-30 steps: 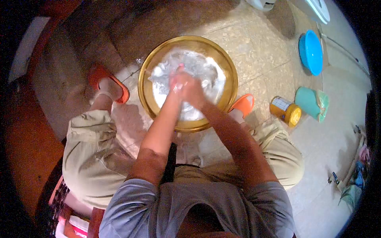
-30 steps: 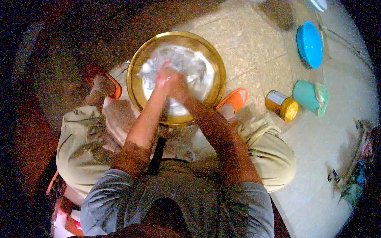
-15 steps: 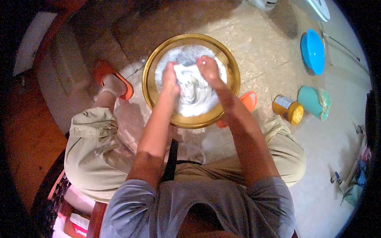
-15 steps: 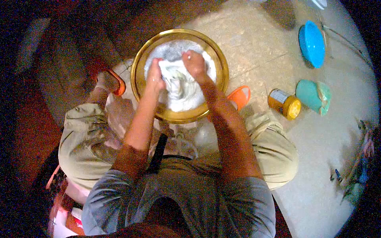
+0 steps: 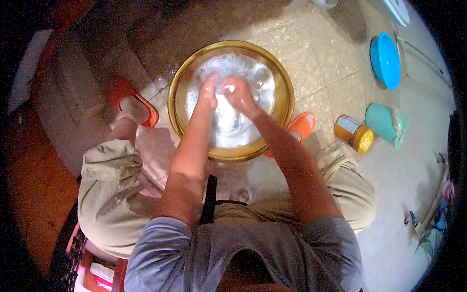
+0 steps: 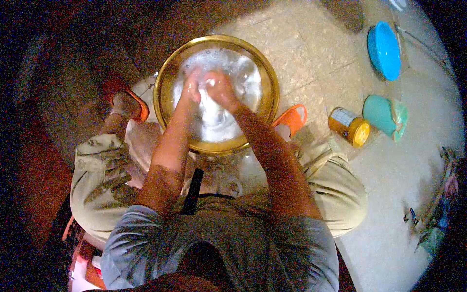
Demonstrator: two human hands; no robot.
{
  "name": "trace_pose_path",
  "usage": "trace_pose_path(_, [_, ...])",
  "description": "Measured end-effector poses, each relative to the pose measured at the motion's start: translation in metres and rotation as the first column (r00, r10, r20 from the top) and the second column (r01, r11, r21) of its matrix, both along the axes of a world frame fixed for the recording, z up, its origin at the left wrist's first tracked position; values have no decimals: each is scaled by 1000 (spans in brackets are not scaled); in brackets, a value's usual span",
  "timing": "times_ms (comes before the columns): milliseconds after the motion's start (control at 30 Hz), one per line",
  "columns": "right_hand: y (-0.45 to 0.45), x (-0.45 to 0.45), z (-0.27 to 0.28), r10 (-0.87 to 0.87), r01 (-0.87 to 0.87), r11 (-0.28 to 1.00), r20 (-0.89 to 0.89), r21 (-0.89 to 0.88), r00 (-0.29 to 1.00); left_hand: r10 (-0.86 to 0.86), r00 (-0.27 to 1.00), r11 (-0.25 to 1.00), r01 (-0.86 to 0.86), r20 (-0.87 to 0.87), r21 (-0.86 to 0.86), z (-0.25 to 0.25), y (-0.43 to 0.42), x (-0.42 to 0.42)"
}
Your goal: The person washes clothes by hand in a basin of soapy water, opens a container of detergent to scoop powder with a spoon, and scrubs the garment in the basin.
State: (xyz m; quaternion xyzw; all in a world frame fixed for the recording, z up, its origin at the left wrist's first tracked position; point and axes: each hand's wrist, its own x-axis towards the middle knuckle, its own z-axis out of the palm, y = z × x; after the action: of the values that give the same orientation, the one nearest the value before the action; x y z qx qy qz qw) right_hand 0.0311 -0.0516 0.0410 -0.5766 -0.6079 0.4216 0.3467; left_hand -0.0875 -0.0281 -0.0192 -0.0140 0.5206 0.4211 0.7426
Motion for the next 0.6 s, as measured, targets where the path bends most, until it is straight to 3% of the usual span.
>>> trace_pose_path(33, [-9, -7, 26, 77, -70, 995, -93, 77, 993, -64, 984, 998, 60, 167, 27, -26, -10, -4])
trace_pose_path(67, [-18, -21, 49, 96, -140, 967, 206, 212, 974, -32, 987, 987, 6, 160, 160, -24, -16, 0])
trace_pose_path(133, [-30, -34, 79, 143, -186, 956, 194, 226, 970, 45, 982, 904, -118, 183, 411, -23, -29, 6])
trace_pose_path(167, [-27, -30, 72, 89, -146, 948, 205, 283, 975, 22, 998, 869, -47, 57, 493, -43, -45, 11])
trace_pose_path(200, [-20, -22, 55, 34, -105, 935, 209, 339, 977, 103, 951, 950, -181, 291, 254, -16, -50, 15])
trace_pose_path(233, [-13, -14, 39, -22, -64, 916, 209, 397, 978, 287, 843, 953, -299, 455, -49, 15, -55, 20])
trace_pose_path(300, [-5, 9, 9, -92, 2, 973, 378, 231, 921, 119, 993, 993, -119, -2, 15, 77, -45, 27])
trace_pose_path(333, [0, 19, 6, -114, 48, 987, 466, 150, 878, 24, 972, 1000, -21, -235, 12, 89, -40, 29])
trace_pose_path(400, [1, 33, 12, -161, 75, 977, 452, 201, 878, -40, 848, 968, 165, -529, 191, 93, -37, 21])
trace_pose_path(433, [-1, 40, 19, -85, 65, 996, 457, 59, 885, -28, 768, 921, 269, -640, 283, 93, -31, 8])
trace_pose_path(467, [-9, 45, 22, -64, -13, 989, 503, 148, 862, 1, 678, 854, 382, -735, 353, 93, -28, -2])
trace_pose_path(500, [-18, 48, 25, -50, -96, 967, 545, 235, 837, 77, 290, 745, 619, -954, 248, 78, -32, -9])
trace_pose_path(533, [-28, 47, 26, -37, -185, 931, 585, 315, 810, 33, 23, 702, 711, -999, 39, 85, -41, -4])
trace_pose_path(600, [-62, 34, 6, 174, -277, 961, 811, -16, 558, -4, -507, 585, 698, -862, -413, 99, -72, 10])
